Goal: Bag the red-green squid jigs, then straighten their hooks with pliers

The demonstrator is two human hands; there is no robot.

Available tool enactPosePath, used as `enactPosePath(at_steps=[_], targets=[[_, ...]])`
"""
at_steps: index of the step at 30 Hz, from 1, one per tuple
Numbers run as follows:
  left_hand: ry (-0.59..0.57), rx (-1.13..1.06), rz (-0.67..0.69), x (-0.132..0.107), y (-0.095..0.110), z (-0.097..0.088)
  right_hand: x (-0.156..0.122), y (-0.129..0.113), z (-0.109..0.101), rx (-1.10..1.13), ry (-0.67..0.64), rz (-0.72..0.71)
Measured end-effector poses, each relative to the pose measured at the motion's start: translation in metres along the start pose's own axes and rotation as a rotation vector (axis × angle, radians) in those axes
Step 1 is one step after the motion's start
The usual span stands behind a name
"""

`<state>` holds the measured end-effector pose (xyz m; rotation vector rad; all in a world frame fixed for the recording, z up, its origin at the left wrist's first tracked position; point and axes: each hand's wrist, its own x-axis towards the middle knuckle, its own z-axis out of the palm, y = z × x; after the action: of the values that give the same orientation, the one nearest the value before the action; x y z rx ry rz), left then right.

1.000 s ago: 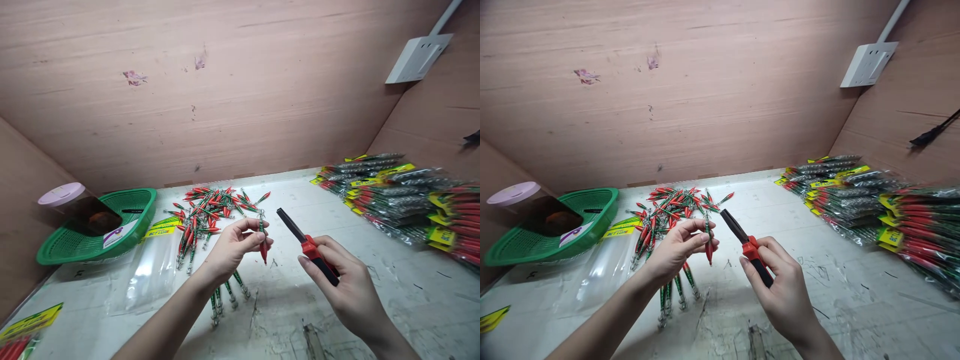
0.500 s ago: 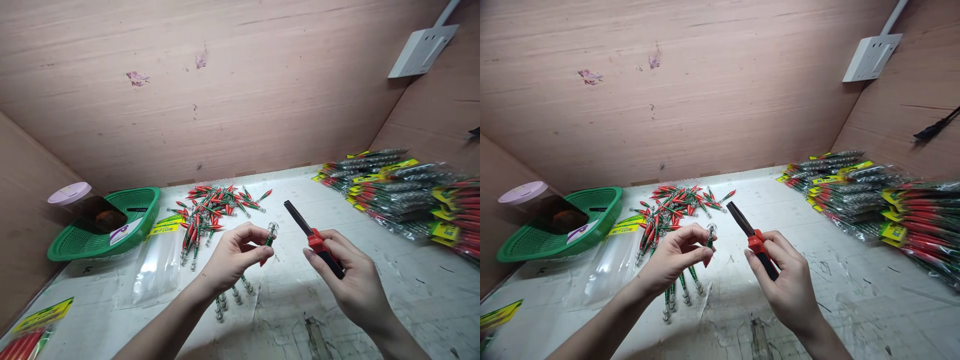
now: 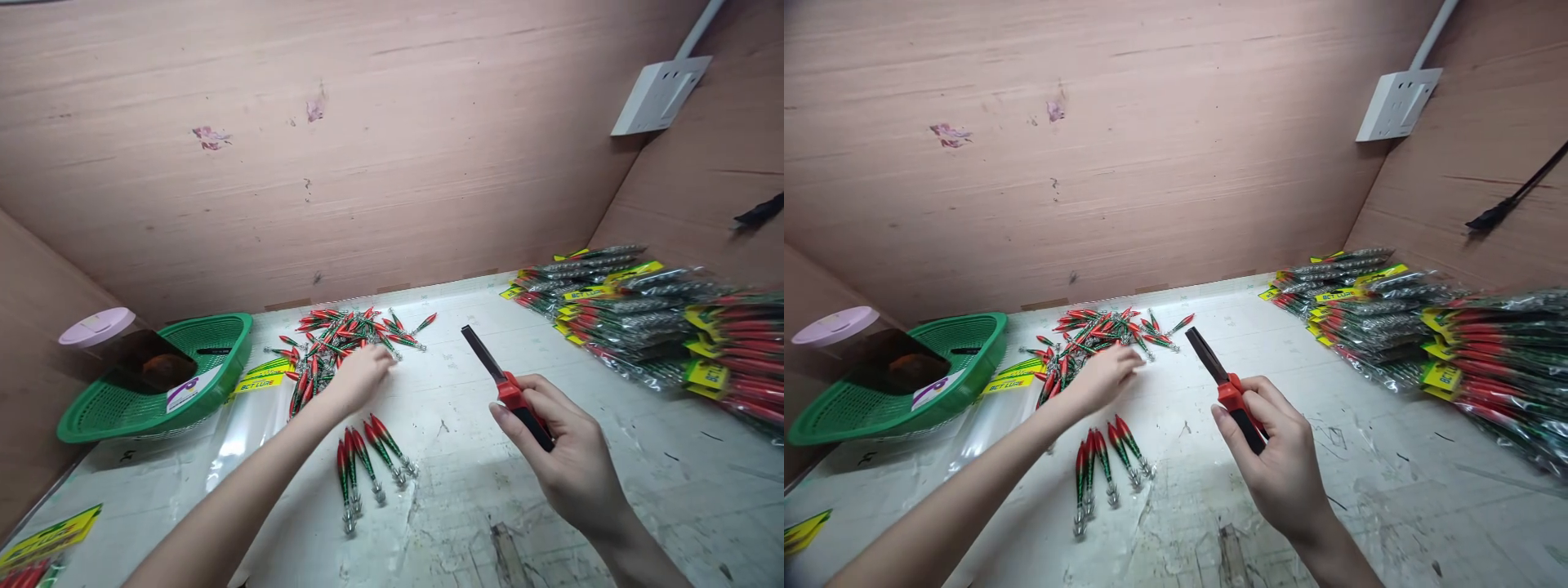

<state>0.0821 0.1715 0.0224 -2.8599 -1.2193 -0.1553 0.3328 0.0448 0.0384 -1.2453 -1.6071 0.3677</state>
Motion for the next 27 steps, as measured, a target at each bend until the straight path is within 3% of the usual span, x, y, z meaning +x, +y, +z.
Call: enactPosePath(at_steps=[5,10,14,18,21,24,27], targets=[[-0.001,0.117,-0.031,0.051,-0.036,0.008,0.001,0.002,0.001,-0.001,-0.002,0.005],[0.014,0.067,0.013,0.062,-0.033,0.014,0.001,0.003,0.0,0.001,0.007,0.014],[0.086,-0.109,-0.012,0.06,-0.026,0.013,0.001,0.003,0.0,0.008,0.013,0.021],[0.239,-0.375,-0.122,0.049,-0.009,0.007,0.001,0.002,0.0,0.012,0.0,0.014],[0.368,-0.612,-0.216,0.026,0.018,0.001,0.0,-0.001,0.002,0.014,-0.035,0.005],[0.416,-0.838,-0.279,-0.002,0.048,-0.007,-0.003,-0.003,0.006,0.014,-0.096,0.0],[0.477,-1.251,-0.419,-0.024,0.069,-0.013,-0.007,-0.007,0.012,0.033,-0.18,-0.002]])
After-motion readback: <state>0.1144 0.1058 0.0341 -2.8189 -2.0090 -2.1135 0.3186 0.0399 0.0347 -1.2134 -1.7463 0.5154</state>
